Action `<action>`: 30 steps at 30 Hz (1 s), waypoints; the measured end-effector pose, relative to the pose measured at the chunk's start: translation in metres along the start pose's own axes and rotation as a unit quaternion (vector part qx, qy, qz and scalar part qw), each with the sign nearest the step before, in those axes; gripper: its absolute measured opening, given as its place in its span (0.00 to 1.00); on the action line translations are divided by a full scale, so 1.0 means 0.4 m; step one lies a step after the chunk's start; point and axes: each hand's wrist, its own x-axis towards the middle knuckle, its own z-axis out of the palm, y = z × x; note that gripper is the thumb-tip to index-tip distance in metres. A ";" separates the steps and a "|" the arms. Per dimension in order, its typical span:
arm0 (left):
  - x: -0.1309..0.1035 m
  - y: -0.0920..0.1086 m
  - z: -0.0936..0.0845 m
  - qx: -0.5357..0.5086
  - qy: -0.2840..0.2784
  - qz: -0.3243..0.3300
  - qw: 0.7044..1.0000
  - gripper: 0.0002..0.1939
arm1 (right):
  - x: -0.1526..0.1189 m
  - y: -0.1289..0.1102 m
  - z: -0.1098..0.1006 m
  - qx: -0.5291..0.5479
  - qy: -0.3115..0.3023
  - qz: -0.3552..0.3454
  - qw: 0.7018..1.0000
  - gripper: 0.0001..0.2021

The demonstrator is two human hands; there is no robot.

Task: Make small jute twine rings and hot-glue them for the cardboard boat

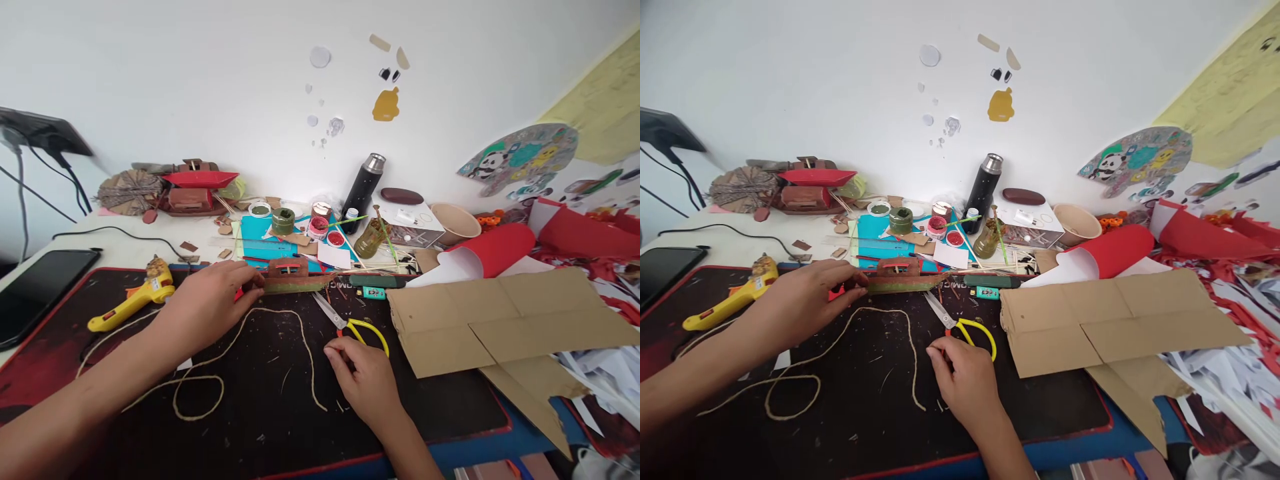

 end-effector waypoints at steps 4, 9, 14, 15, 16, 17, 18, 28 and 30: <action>0.023 0.002 0.013 0.079 0.014 0.064 0.995 0.14 | 0.001 -0.002 -0.002 0.002 -0.001 0.001 1.000 0.15; 0.033 0.005 0.026 0.158 0.016 0.144 0.977 0.16 | 0.000 -0.004 -0.003 0.008 -0.005 -0.003 1.000 0.15; 0.037 0.010 0.029 0.190 0.016 0.167 0.967 0.16 | -0.003 -0.003 -0.001 0.015 -0.003 -0.005 1.000 0.14; 0.038 0.011 0.030 0.190 0.016 0.167 0.967 0.17 | -0.004 -0.003 -0.001 0.016 -0.004 -0.004 1.000 0.14; 0.039 0.010 0.031 0.186 0.016 0.166 0.968 0.17 | -0.004 -0.002 -0.001 0.017 -0.005 -0.003 1.000 0.14; 0.041 0.009 0.033 0.180 0.016 0.165 0.970 0.18 | -0.004 -0.002 0.000 0.018 -0.007 -0.002 1.000 0.14; 0.042 0.007 0.035 0.172 0.016 0.163 0.971 0.18 | -0.005 -0.001 0.000 0.020 -0.008 -0.001 1.000 0.14; -0.007 0.060 0.043 0.109 0.058 0.233 0.965 0.17 | -0.003 -0.002 0.000 0.020 -0.018 0.001 1.000 0.15; -0.023 0.085 0.067 0.076 0.002 0.265 0.961 0.15 | -0.004 -0.002 -0.001 0.016 -0.018 0.001 1.000 0.15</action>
